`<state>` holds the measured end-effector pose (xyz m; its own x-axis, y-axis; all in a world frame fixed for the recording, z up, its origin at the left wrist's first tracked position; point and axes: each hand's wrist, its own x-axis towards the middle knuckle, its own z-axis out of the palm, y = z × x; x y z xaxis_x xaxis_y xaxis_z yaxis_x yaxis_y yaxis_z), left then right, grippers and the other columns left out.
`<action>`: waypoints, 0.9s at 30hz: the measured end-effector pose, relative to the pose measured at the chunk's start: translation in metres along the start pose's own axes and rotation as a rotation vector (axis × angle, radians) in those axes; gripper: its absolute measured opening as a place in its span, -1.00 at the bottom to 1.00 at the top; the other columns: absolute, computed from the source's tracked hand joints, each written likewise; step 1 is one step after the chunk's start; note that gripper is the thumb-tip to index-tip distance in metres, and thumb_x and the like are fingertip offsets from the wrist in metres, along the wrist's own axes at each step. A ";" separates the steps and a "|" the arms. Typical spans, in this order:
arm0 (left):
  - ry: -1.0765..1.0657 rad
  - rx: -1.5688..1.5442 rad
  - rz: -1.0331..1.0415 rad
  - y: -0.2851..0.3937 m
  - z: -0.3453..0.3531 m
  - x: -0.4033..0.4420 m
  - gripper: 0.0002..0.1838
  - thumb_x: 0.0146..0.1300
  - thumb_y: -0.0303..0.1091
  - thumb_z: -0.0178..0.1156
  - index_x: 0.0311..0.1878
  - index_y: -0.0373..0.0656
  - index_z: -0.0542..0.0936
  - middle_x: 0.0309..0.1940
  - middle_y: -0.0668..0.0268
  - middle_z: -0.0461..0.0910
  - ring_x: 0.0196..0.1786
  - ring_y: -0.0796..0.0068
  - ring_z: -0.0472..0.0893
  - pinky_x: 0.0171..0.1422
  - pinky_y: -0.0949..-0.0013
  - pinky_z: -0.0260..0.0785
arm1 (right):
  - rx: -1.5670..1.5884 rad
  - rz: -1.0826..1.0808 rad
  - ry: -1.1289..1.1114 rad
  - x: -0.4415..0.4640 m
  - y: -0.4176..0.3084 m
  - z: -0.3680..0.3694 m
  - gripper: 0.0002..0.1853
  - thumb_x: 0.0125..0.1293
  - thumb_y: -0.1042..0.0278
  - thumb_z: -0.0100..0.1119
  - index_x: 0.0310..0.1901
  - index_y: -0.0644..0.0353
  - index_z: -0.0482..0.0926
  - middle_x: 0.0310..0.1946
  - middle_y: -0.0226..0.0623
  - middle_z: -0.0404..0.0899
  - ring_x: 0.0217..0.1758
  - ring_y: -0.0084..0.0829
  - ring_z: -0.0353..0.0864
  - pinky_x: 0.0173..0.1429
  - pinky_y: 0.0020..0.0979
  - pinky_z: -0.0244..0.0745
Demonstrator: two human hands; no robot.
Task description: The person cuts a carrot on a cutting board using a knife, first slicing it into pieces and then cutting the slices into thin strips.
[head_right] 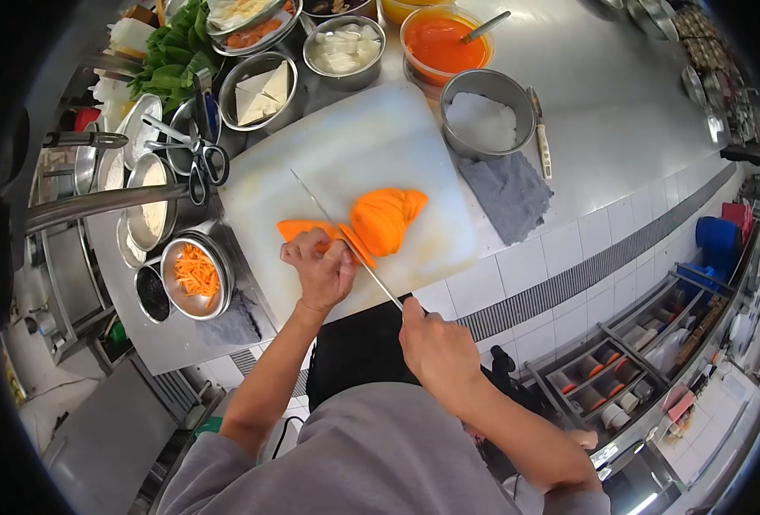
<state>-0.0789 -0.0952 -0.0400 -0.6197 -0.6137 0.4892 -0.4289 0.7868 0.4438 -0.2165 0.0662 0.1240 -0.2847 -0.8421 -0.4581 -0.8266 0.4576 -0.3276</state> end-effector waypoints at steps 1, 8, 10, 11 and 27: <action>-0.001 0.003 0.000 0.000 0.000 0.000 -0.72 0.05 -0.26 0.35 -0.13 0.27 0.61 -0.03 0.38 0.39 0.05 0.24 0.38 0.13 0.00 0.02 | -0.014 0.003 0.005 0.006 -0.002 0.001 -0.81 0.46 0.32 0.18 -0.25 0.19 0.42 -0.62 -0.11 0.62 -0.59 -0.12 0.71 -0.51 -0.19 0.64; 0.008 -0.001 -0.005 0.000 0.002 0.000 -0.71 0.08 -0.25 0.36 -0.09 0.27 0.61 -0.01 0.38 0.40 0.07 0.24 0.39 0.13 -0.01 0.03 | -0.022 -0.006 0.044 0.030 -0.004 0.016 -0.85 0.41 0.36 0.17 -0.22 0.22 0.43 -0.59 -0.04 0.65 -0.53 -0.08 0.75 -0.46 -0.14 0.66; 0.002 -0.003 -0.005 -0.001 0.003 -0.001 -0.70 0.09 -0.25 0.36 -0.07 0.26 0.61 0.00 0.38 0.41 0.08 0.24 0.39 0.14 -0.02 0.03 | -0.007 -0.005 0.043 0.031 -0.004 0.017 -0.87 0.41 0.38 0.15 -0.21 0.23 0.44 -0.58 -0.02 0.66 -0.53 -0.06 0.75 -0.44 -0.14 0.67; -0.001 -0.001 -0.004 -0.001 0.003 -0.002 -0.69 0.11 -0.24 0.36 -0.05 0.25 0.61 0.00 0.38 0.41 0.08 0.23 0.39 0.14 -0.03 0.03 | 0.009 -0.010 0.045 0.031 -0.004 0.018 -0.89 0.41 0.40 0.12 -0.21 0.23 0.44 -0.58 0.00 0.66 -0.52 -0.05 0.75 -0.42 -0.13 0.67; 0.061 0.007 0.034 0.004 0.000 0.002 -0.76 0.22 -0.30 0.26 -0.03 0.13 0.58 -0.04 0.34 0.43 0.11 0.22 0.39 0.18 -0.01 0.01 | 0.105 -0.043 0.161 0.066 -0.002 0.062 -0.89 0.42 0.41 0.01 -0.16 0.27 0.46 -0.50 0.06 0.70 -0.40 0.05 0.77 -0.23 -0.02 0.69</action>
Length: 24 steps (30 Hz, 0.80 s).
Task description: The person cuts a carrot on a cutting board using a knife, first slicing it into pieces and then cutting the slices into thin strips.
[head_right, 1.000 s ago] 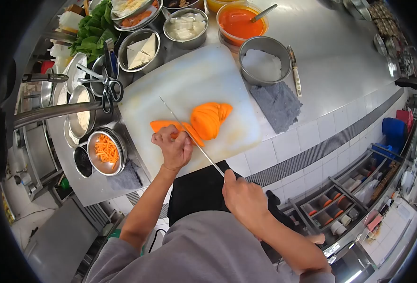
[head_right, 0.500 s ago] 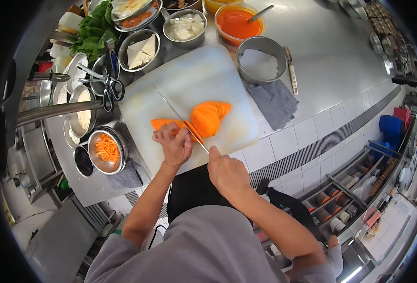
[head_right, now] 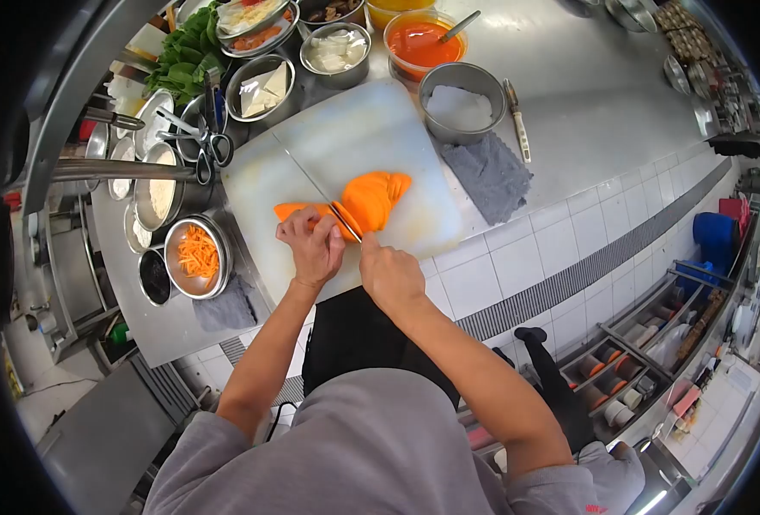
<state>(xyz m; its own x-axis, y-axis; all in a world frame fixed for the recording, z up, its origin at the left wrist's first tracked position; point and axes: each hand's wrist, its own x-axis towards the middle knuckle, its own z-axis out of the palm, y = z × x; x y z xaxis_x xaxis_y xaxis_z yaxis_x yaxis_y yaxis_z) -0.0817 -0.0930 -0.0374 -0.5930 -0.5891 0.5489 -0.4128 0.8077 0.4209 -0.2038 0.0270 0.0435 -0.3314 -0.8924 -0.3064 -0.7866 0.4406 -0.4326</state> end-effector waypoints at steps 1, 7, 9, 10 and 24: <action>-0.005 -0.006 -0.007 0.000 0.001 0.001 -0.76 0.22 -0.30 0.26 -0.04 0.13 0.59 -0.04 0.34 0.43 0.11 0.22 0.39 0.19 -0.01 0.01 | -0.001 0.005 0.004 0.001 0.000 -0.001 -0.89 0.42 0.41 0.02 -0.16 0.27 0.46 -0.50 0.06 0.70 -0.40 0.04 0.77 -0.24 -0.02 0.69; -0.033 -0.006 -0.054 -0.001 0.000 -0.005 -0.75 0.19 -0.29 0.29 -0.05 0.14 0.61 0.00 0.35 0.44 0.13 0.20 0.39 0.20 -0.04 0.03 | -0.019 0.053 -0.067 0.007 0.000 0.011 -0.84 0.42 0.36 0.07 -0.11 0.27 0.45 -0.45 0.08 0.71 -0.37 0.04 0.79 -0.23 -0.02 0.70; -0.023 -0.001 -0.055 -0.005 0.005 0.000 -0.72 0.16 -0.27 0.32 -0.03 0.17 0.62 0.04 0.35 0.45 0.15 0.18 0.39 0.20 -0.07 0.04 | -0.032 0.040 -0.035 0.016 0.008 0.018 -0.82 0.43 0.33 0.09 -0.10 0.27 0.44 -0.44 0.09 0.72 -0.35 0.04 0.79 -0.21 -0.01 0.70; -0.019 -0.012 -0.062 -0.005 0.004 -0.003 -0.73 0.17 -0.28 0.32 -0.04 0.18 0.62 0.04 0.35 0.45 0.15 0.18 0.39 0.20 -0.07 0.04 | -0.011 0.025 -0.003 0.016 0.009 0.022 -0.80 0.44 0.30 0.13 -0.11 0.26 0.42 -0.49 0.09 0.69 -0.40 0.08 0.76 -0.26 0.01 0.68; -0.099 -0.073 -0.115 0.004 -0.018 0.018 -0.71 0.21 -0.25 0.32 0.01 0.04 0.59 0.04 0.31 0.50 0.15 0.16 0.42 0.24 -0.04 0.08 | 0.160 0.005 -0.027 -0.029 0.031 -0.036 -0.74 0.48 0.22 0.16 -0.14 0.25 0.40 -0.55 0.08 0.64 -0.46 0.19 0.68 -0.32 0.11 0.59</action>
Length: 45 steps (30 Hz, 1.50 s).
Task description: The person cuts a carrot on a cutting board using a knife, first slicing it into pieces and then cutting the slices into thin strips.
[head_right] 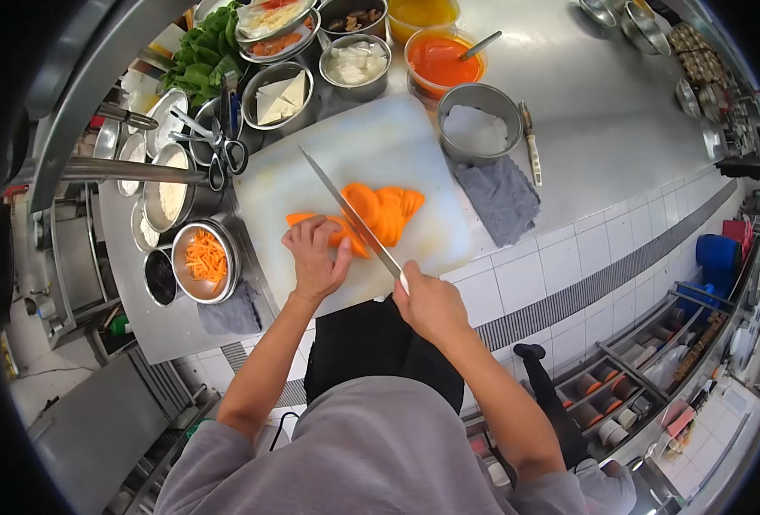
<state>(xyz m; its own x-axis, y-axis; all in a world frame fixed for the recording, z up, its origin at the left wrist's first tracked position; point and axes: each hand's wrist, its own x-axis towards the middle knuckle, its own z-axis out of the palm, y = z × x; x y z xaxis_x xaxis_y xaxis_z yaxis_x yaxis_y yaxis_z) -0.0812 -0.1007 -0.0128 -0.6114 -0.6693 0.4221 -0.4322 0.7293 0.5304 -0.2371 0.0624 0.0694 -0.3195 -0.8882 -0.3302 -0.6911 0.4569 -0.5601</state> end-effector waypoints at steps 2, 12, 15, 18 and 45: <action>-0.081 0.010 -0.006 0.001 -0.010 0.005 -0.67 0.20 -0.24 0.34 0.03 0.01 0.58 0.03 0.28 0.51 0.15 0.17 0.44 0.25 -0.03 0.10 | 0.015 0.042 0.034 -0.017 0.004 -0.009 -0.74 0.48 0.22 0.18 -0.15 0.24 0.39 -0.57 0.07 0.64 -0.48 0.19 0.67 -0.35 0.10 0.58; -0.365 0.003 -0.032 0.004 -0.028 0.031 -0.51 0.16 -0.15 0.43 0.14 -0.03 0.56 0.13 0.20 0.48 0.23 0.11 0.43 0.29 -0.04 0.13 | 0.072 0.212 0.169 -0.072 0.047 -0.005 -0.72 0.49 0.19 0.19 -0.16 0.24 0.42 -0.58 0.13 0.61 -0.45 0.25 0.67 -0.34 0.16 0.54; -0.413 -0.078 -0.183 0.014 -0.024 0.061 -0.17 0.02 0.00 0.57 0.35 0.00 0.46 0.27 0.16 0.42 0.36 0.01 0.39 0.36 -0.08 0.18 | 0.097 0.264 0.199 -0.077 0.053 -0.003 -0.71 0.50 0.16 0.17 -0.14 0.25 0.42 -0.54 0.18 0.63 -0.42 0.28 0.67 -0.31 0.18 0.54; -0.531 0.078 -0.117 0.023 -0.016 0.077 0.13 -0.13 0.10 0.65 0.53 0.03 0.31 0.39 0.12 0.34 0.45 -0.06 0.34 0.42 -0.17 0.20 | 0.095 0.271 0.188 -0.080 0.061 -0.003 -0.69 0.51 0.14 0.17 -0.11 0.26 0.42 -0.52 0.20 0.64 -0.40 0.30 0.67 -0.30 0.19 0.54; -0.152 0.022 0.061 -0.006 -0.022 -0.013 -0.65 0.23 -0.17 0.42 0.06 0.02 0.63 0.14 0.22 0.46 0.24 0.06 0.42 0.34 -0.08 0.15 | -0.153 -0.033 0.044 -0.059 0.017 0.007 -0.76 0.47 0.24 0.21 -0.20 0.21 0.42 -0.56 -0.05 0.66 -0.54 0.04 0.69 -0.42 -0.02 0.61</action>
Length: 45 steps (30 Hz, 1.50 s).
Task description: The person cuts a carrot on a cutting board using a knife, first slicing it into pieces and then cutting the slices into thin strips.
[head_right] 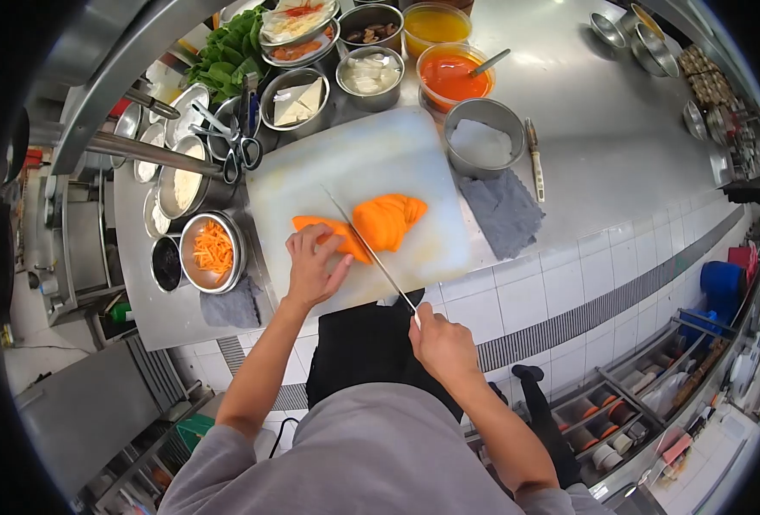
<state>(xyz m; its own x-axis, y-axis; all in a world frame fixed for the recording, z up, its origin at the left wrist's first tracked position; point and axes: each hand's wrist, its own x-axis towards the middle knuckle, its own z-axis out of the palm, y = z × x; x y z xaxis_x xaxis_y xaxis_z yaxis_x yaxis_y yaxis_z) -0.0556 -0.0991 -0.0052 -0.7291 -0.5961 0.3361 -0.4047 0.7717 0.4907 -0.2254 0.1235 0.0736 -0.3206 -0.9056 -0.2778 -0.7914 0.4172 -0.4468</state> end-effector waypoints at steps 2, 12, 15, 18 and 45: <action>0.022 0.007 -0.019 -0.001 0.008 -0.001 -0.67 0.23 -0.15 0.41 0.04 0.04 0.65 0.13 0.23 0.46 0.24 0.08 0.41 0.33 -0.07 0.12 | -0.005 -0.004 -0.004 0.005 -0.003 0.000 -0.75 0.47 0.23 0.21 -0.20 0.23 0.42 -0.56 -0.06 0.64 -0.54 0.06 0.68 -0.42 -0.03 0.61; 0.113 0.067 -0.045 -0.005 0.027 -0.008 -0.77 0.19 -0.30 0.39 -0.07 0.08 0.67 0.06 0.28 0.39 0.15 0.19 0.37 0.29 0.01 0.02 | -0.047 0.094 -0.140 -0.013 -0.036 -0.056 -0.75 0.48 0.22 0.21 -0.26 0.21 0.46 -0.49 -0.07 0.64 -0.58 0.02 0.66 -0.45 -0.08 0.61; 0.129 0.070 -0.037 -0.006 0.032 -0.006 -0.79 0.15 -0.34 0.38 -0.12 0.09 0.66 0.05 0.29 0.39 0.17 0.16 0.36 0.28 0.00 0.01 | -0.123 0.075 -0.137 -0.028 -0.033 -0.070 -0.83 0.43 0.26 0.22 -0.21 0.12 0.45 -0.53 -0.22 0.56 -0.63 -0.17 0.65 -0.54 -0.24 0.60; 0.138 0.066 -0.014 -0.009 0.032 -0.002 -0.77 0.08 -0.39 0.38 -0.18 0.10 0.64 0.04 0.29 0.39 0.16 0.15 0.36 0.27 0.00 0.01 | -0.159 0.072 -0.147 -0.036 -0.035 -0.085 -0.82 0.41 0.26 0.25 -0.23 0.10 0.45 -0.54 -0.24 0.55 -0.67 -0.22 0.63 -0.60 -0.28 0.55; 0.162 0.030 0.019 -0.010 0.033 0.001 -0.66 0.13 -0.39 0.39 -0.02 0.17 0.60 0.01 0.33 0.36 0.12 0.17 0.35 0.20 0.01 -0.01 | -0.146 0.010 -0.270 0.030 -0.043 -0.071 -0.82 0.44 0.35 0.20 -0.21 0.23 0.42 -0.65 -0.20 0.56 -0.62 -0.16 0.66 -0.53 -0.20 0.57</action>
<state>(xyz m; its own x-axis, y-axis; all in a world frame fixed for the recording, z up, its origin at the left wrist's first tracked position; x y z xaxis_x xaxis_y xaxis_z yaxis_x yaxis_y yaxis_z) -0.0706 -0.1002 -0.0366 -0.6391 -0.6076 0.4714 -0.4098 0.7878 0.4599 -0.2382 0.0730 0.1445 -0.1945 -0.8400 -0.5065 -0.8616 0.3932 -0.3212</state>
